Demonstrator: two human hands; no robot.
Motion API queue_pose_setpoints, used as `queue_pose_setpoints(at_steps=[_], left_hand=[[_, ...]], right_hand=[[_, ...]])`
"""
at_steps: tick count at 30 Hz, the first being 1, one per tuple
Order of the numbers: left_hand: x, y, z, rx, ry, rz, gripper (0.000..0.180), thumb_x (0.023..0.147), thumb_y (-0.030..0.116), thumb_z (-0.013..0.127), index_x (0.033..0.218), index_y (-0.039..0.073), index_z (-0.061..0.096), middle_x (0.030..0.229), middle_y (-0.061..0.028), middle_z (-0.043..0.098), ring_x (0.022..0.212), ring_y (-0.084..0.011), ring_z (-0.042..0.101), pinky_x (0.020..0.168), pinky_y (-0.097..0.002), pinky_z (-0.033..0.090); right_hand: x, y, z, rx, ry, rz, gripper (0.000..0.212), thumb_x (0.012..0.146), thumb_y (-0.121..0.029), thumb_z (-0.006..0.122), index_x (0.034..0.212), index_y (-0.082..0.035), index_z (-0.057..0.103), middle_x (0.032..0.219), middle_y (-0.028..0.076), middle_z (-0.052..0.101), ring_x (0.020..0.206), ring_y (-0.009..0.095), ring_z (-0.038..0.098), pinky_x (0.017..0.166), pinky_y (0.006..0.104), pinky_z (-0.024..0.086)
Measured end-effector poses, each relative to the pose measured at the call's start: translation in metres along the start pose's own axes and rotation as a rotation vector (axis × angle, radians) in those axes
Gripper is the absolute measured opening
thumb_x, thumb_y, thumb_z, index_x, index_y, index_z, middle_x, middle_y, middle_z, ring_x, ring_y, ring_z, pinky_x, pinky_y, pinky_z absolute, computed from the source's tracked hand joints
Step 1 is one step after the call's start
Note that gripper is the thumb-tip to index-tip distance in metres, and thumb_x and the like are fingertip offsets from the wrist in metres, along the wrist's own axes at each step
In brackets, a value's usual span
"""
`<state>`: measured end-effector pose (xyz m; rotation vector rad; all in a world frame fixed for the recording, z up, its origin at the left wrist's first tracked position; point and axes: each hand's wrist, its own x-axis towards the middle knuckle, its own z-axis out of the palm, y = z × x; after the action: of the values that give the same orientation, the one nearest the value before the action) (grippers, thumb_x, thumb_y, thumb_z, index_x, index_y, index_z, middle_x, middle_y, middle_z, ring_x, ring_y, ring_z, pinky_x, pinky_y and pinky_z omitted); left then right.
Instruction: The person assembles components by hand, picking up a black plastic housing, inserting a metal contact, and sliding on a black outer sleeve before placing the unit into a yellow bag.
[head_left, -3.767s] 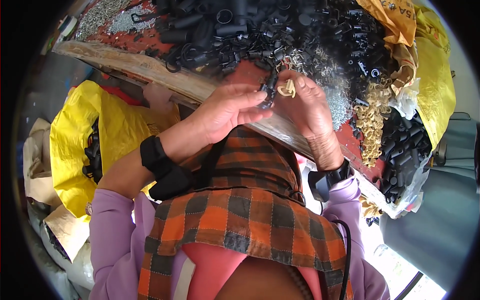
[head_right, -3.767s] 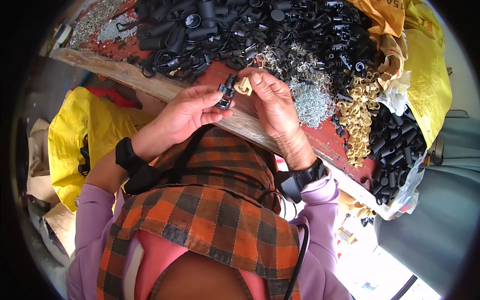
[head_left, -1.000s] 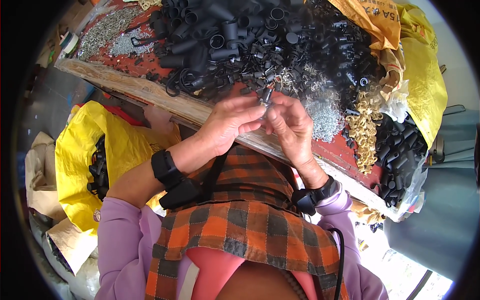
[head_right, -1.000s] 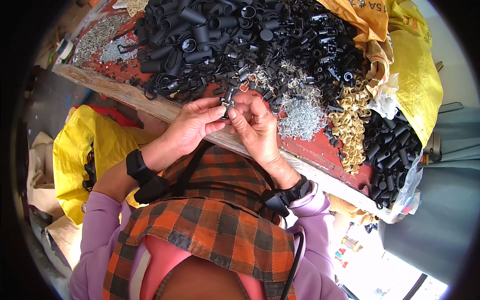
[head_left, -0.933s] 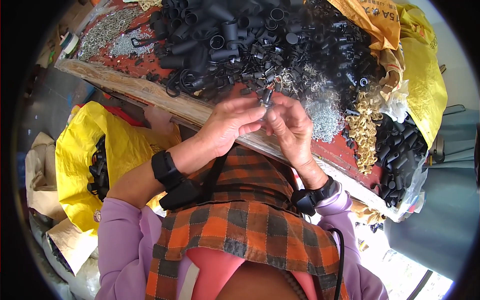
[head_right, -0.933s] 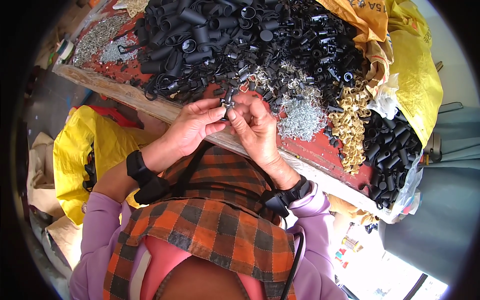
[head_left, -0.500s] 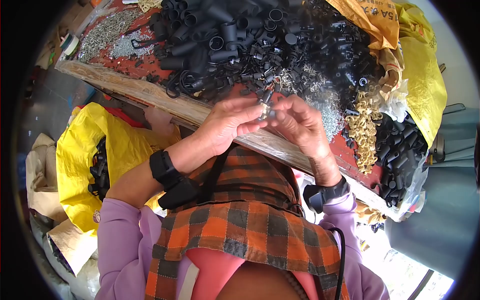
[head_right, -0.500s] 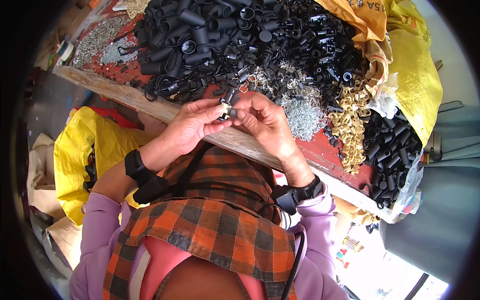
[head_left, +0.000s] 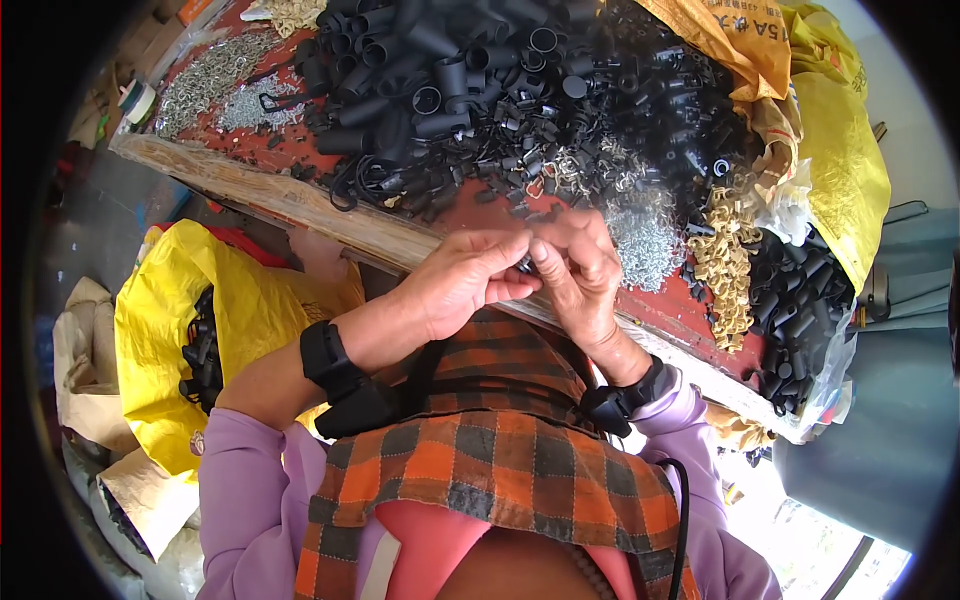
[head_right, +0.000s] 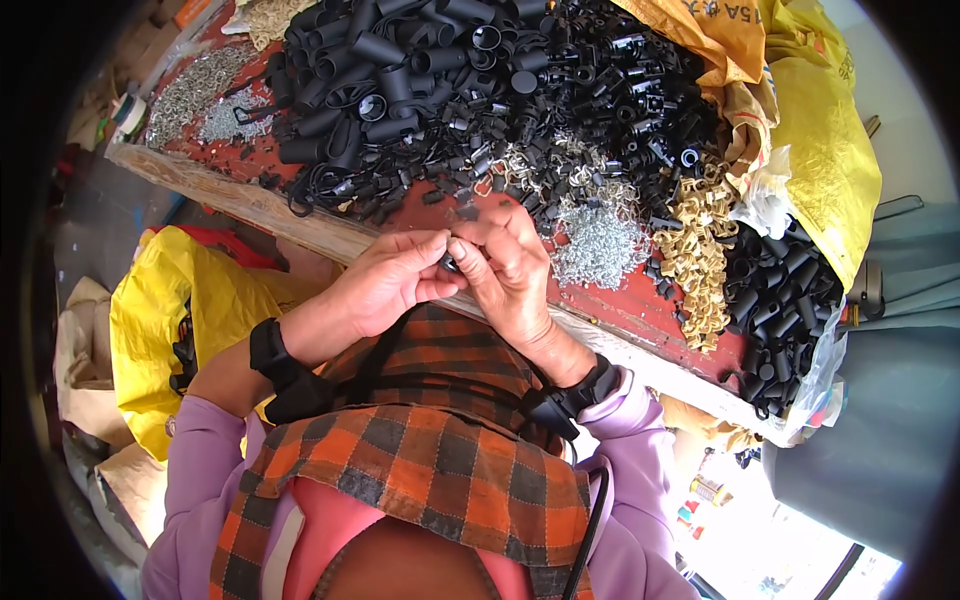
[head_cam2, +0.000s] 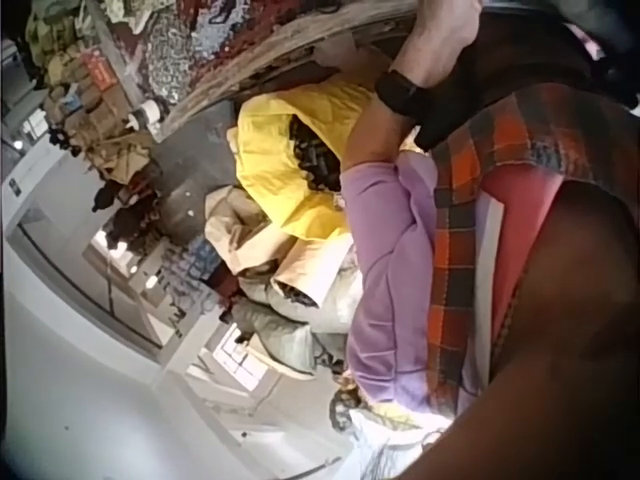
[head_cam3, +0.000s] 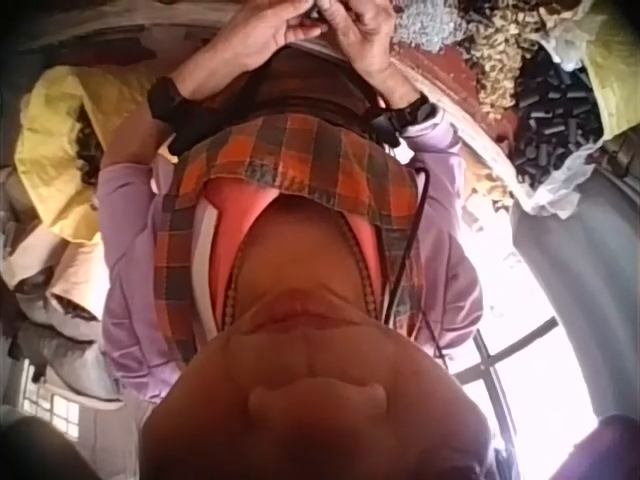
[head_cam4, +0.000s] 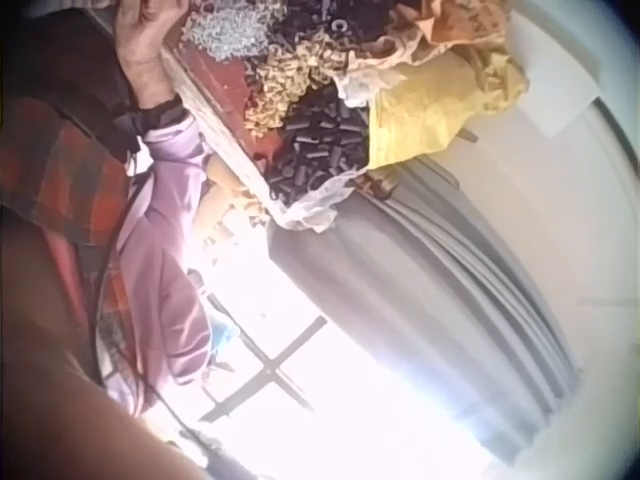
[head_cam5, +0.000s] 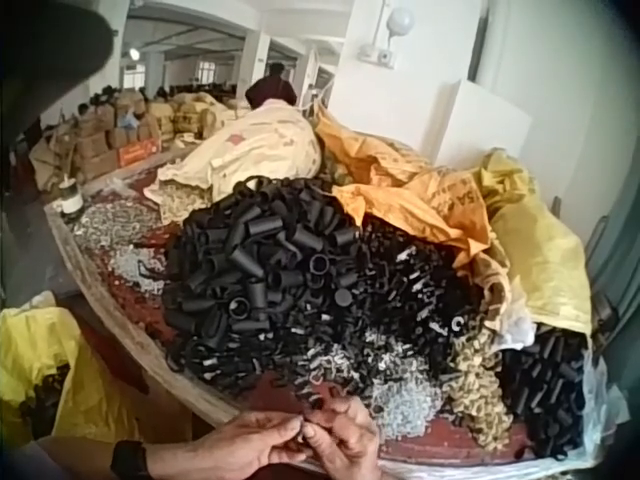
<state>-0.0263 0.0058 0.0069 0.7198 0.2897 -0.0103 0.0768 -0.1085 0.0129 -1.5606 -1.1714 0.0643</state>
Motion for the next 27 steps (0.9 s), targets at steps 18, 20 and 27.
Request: queue_pose_setpoints(at_steps=[18, 20, 27], left_hand=[[-0.003, 0.035, -0.027, 0.239, 0.136, 0.139, 0.024, 0.086, 0.017, 0.049, 0.103, 0.001, 0.049, 0.084, -0.0081, 0.058, 0.070, -0.0130, 0.059, 0.062, -0.0213, 0.049], [-0.005, 0.035, -0.032, 0.198, 0.159, 0.115, 0.023, 0.085, 0.015, 0.049, 0.103, 0.001, 0.048, 0.086, -0.0092, 0.058, 0.072, -0.0144, 0.059, 0.063, -0.0221, 0.050], [-0.002, 0.052, -0.034, 0.179, 0.208, 0.187, 0.017, 0.085, 0.012, 0.049, 0.097, 0.001, 0.051, 0.089, -0.0103, 0.058, 0.073, -0.0141, 0.058, 0.065, -0.0230, 0.049]], right_hand=[[0.162, 0.117, -0.019, -1.271, -0.353, -0.025, 0.024, 0.072, -0.009, 0.052, 0.092, -0.019, 0.059, 0.102, 0.010, 0.046, 0.091, 0.031, 0.050, 0.075, 0.0355, 0.042], [0.162, 0.121, -0.023, -1.204, -0.357, -0.030, 0.024, 0.072, -0.009, 0.052, 0.093, -0.019, 0.059, 0.100, 0.011, 0.046, 0.089, 0.031, 0.051, 0.074, 0.0371, 0.043], [0.139, 0.085, -0.045, -0.281, 0.008, 0.217, 0.028, 0.069, -0.024, 0.067, 0.086, -0.002, 0.060, 0.061, 0.002, 0.053, 0.055, 0.011, 0.047, 0.054, 0.0246, 0.040]])
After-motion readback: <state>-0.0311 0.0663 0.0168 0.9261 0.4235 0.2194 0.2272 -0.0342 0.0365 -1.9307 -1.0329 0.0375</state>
